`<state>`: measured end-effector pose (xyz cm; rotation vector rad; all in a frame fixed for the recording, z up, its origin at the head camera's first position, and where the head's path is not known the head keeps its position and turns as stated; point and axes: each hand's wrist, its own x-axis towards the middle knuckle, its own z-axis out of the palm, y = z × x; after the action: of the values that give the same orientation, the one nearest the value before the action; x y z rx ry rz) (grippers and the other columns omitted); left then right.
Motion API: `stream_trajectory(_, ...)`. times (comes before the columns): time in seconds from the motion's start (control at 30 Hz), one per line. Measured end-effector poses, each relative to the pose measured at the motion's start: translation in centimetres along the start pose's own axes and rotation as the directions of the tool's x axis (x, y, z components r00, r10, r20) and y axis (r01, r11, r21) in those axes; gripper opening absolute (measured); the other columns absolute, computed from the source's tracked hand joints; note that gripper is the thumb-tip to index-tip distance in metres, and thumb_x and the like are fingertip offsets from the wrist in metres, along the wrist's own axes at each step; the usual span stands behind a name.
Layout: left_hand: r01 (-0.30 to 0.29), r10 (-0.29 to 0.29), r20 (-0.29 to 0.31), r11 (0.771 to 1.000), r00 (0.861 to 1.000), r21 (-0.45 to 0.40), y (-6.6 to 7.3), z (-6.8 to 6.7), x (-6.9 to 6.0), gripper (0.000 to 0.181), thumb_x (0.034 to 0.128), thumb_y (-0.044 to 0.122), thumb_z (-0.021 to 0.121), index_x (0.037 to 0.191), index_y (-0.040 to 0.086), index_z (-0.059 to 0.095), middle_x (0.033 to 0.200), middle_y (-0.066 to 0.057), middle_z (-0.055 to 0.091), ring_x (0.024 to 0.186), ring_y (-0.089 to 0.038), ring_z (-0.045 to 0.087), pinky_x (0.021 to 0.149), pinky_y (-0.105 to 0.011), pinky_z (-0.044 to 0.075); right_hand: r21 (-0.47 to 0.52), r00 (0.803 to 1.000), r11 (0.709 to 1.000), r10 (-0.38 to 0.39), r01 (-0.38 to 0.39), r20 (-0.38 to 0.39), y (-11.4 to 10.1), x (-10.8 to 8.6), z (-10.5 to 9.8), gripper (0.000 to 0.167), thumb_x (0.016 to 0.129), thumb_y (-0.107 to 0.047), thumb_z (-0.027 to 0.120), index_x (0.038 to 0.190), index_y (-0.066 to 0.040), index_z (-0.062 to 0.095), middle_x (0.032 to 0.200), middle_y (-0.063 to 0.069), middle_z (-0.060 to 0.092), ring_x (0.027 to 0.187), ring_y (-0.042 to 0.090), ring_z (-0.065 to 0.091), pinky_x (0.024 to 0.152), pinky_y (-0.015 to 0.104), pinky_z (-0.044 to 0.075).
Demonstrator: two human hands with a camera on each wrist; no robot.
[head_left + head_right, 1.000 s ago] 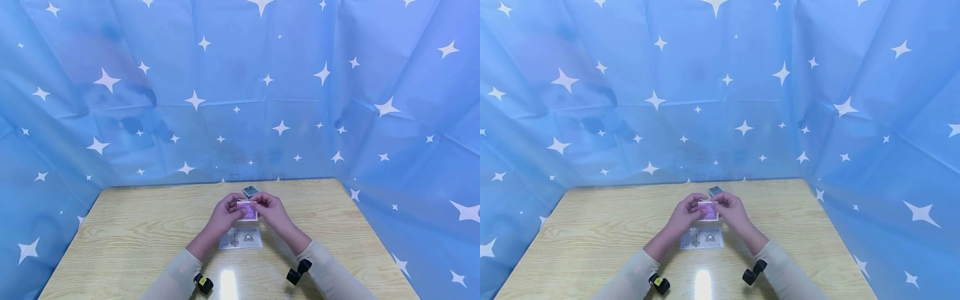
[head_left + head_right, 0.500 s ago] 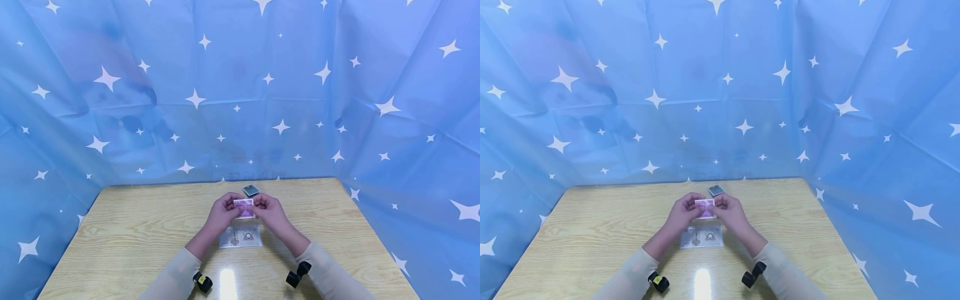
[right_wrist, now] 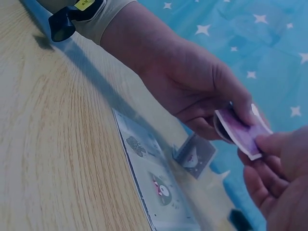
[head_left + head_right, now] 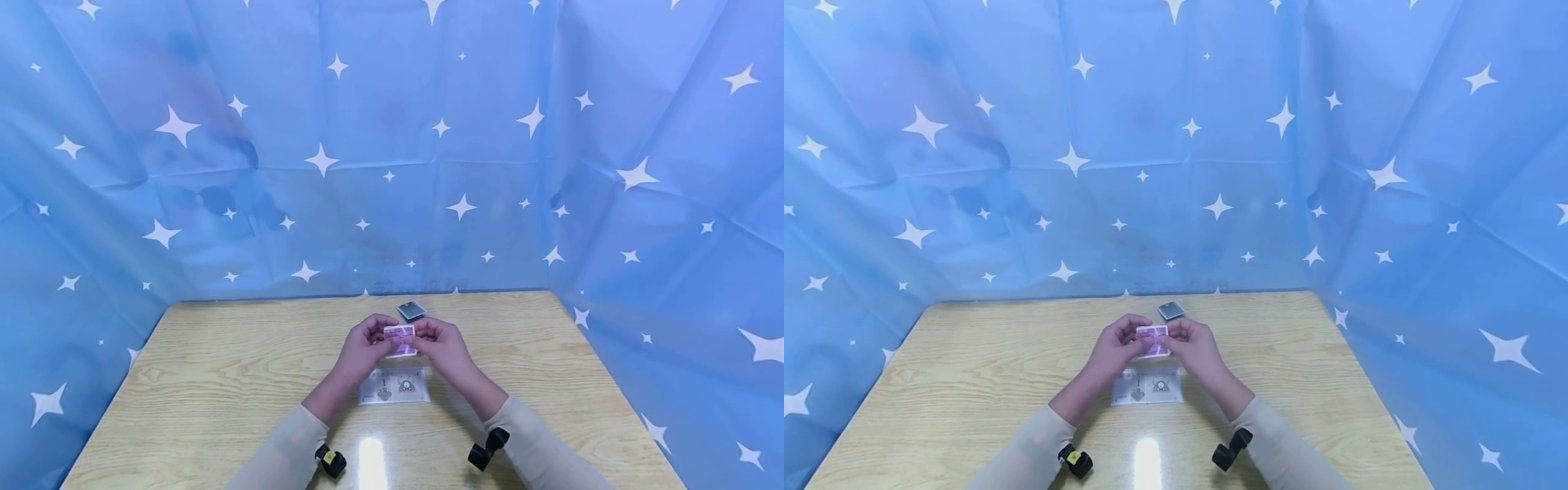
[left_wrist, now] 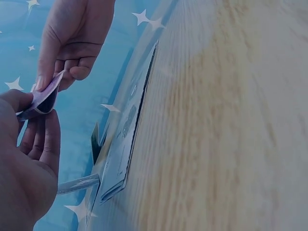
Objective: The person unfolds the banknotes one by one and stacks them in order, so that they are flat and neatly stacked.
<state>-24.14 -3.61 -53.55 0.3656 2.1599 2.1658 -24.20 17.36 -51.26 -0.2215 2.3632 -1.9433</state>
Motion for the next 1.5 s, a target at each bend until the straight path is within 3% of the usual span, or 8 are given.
stream_trajectory(0.2, 0.001, -0.001, -0.005, 0.998, 1.000, 0.070, -0.2, -0.3, 0.0, 0.026, 0.0995, 0.015, 0.084, 0.125, 0.015, 0.077, 0.108, -0.006, 0.071, 0.099, -0.023, 0.064, 0.081, -0.027, 0.058, 0.026, 0.999, 1.000, 0.001, -0.001, -0.032, 0.1, 0.0, 0.0, 0.011, 0.098, 0.001, 0.080, 0.106, 0.004, 0.073, 0.093, 0.011, 0.079, 0.078, 0.018, 0.071, 0.070, 0.031, 0.064)
stream_trajectory(0.4, -0.013, 0.013, 0.000, 0.993, 1.000, 0.117, -0.2, -0.5, 0.0, 0.024, 0.1000, 0.018, 0.084, 0.123, 0.017, 0.077, 0.106, -0.005, 0.071, 0.098, -0.024, 0.064, 0.081, -0.028, 0.057, -0.018, 0.997, 1.000, -0.007, 0.006, -0.073, -0.1, -0.3, 0.0, 0.008, 0.097, -0.002, 0.082, 0.099, -0.001, 0.074, 0.091, 0.007, 0.069, 0.081, 0.017, 0.061, 0.068, 0.025, 0.057)
stream_trajectory(0.6, -0.063, 0.061, 0.019, 0.981, 0.998, 0.186, -0.4, -1.0, -0.2, 0.029, 0.0984, 0.021, 0.086, 0.126, 0.019, 0.077, 0.134, -0.001, 0.066, 0.116, -0.033, 0.066, 0.098, -0.043, 0.058, 0.039, 0.997, 0.999, 0.009, -0.006, -0.077, -0.2, -0.5, -0.4, 0.007, 0.098, 0.001, 0.077, 0.098, -0.002, 0.072, 0.089, 0.006, 0.068, 0.079, 0.017, 0.062, 0.071, 0.030, 0.060)
stream_trajectory(0.73, -0.064, 0.060, 0.025, 0.973, 0.998, 0.221, -0.5, -1.5, -0.4, 0.030, 0.0968, 0.028, 0.088, 0.125, 0.023, 0.077, 0.145, 0.005, 0.062, 0.131, -0.028, 0.062, 0.112, -0.050, 0.053, 0.073, 0.997, 0.997, 0.021, -0.015, -0.078, -0.2, -0.6, -0.6, 0.006, 0.099, 0.002, 0.076, 0.099, -0.002, 0.071, 0.087, 0.006, 0.067, 0.077, 0.017, 0.062, 0.068, 0.029, 0.061)
stream_trajectory(0.93, -0.004, -0.002, 0.043, 0.990, 0.999, 0.139, -0.1, -2.3, -1.1, 0.028, 0.0994, 0.020, 0.084, 0.126, 0.019, 0.075, 0.123, -0.006, 0.072, 0.108, -0.025, 0.070, 0.094, -0.039, 0.061, 0.108, 0.994, 0.993, 0.051, -0.040, -0.095, -0.2, -1.0, -0.8, 0.007, 0.098, 0.005, 0.076, 0.099, 0.002, 0.069, 0.087, 0.007, 0.067, 0.077, 0.016, 0.062, 0.069, 0.030, 0.062)
stream_trajectory(1.07, 0.029, -0.033, 0.041, 0.995, 0.999, 0.094, 0.2, -2.5, -1.5, 0.027, 0.1011, 0.008, 0.077, 0.127, 0.015, 0.075, 0.123, -0.011, 0.072, 0.100, -0.025, 0.070, 0.084, -0.031, 0.062, 0.101, 0.992, 0.992, 0.086, -0.077, -0.094, -0.4, -1.4, -0.9, 0.007, 0.099, 0.002, 0.076, 0.101, 0.001, 0.069, 0.088, 0.007, 0.065, 0.079, 0.017, 0.062, 0.070, 0.030, 0.061)
stream_trajectory(1.33, 0.065, -0.068, 0.038, 0.995, 0.997, 0.072, 0.3, -2.9, -2.5, 0.030, 0.0999, 0.002, 0.075, 0.128, 0.011, 0.076, 0.126, -0.009, 0.072, 0.099, -0.023, 0.069, 0.081, -0.029, 0.061, 0.079, 0.993, 0.992, 0.104, -0.099, -0.054, -0.1, -2.5, -1.2, 0.017, 0.096, 0.001, 0.079, 0.108, 0.002, 0.068, 0.091, 0.007, 0.066, 0.078, 0.015, 0.061, 0.069, 0.025, 0.057)
stream_trajectory(1.5, 0.064, -0.071, 0.057, 0.991, 0.996, 0.116, 0.3, -3.1, -2.9, 0.028, 0.1005, 0.003, 0.076, 0.126, 0.015, 0.078, 0.127, -0.005, 0.073, 0.105, -0.022, 0.068, 0.086, -0.030, 0.060, 0.077, 0.997, 0.994, 0.080, -0.080, 0.009, 0.4, -2.9, -1.3, 0.029, 0.096, 0.004, 0.078, 0.124, 0.003, 0.067, 0.097, 0.010, 0.070, 0.077, 0.014, 0.065, 0.070, 0.028, 0.060)
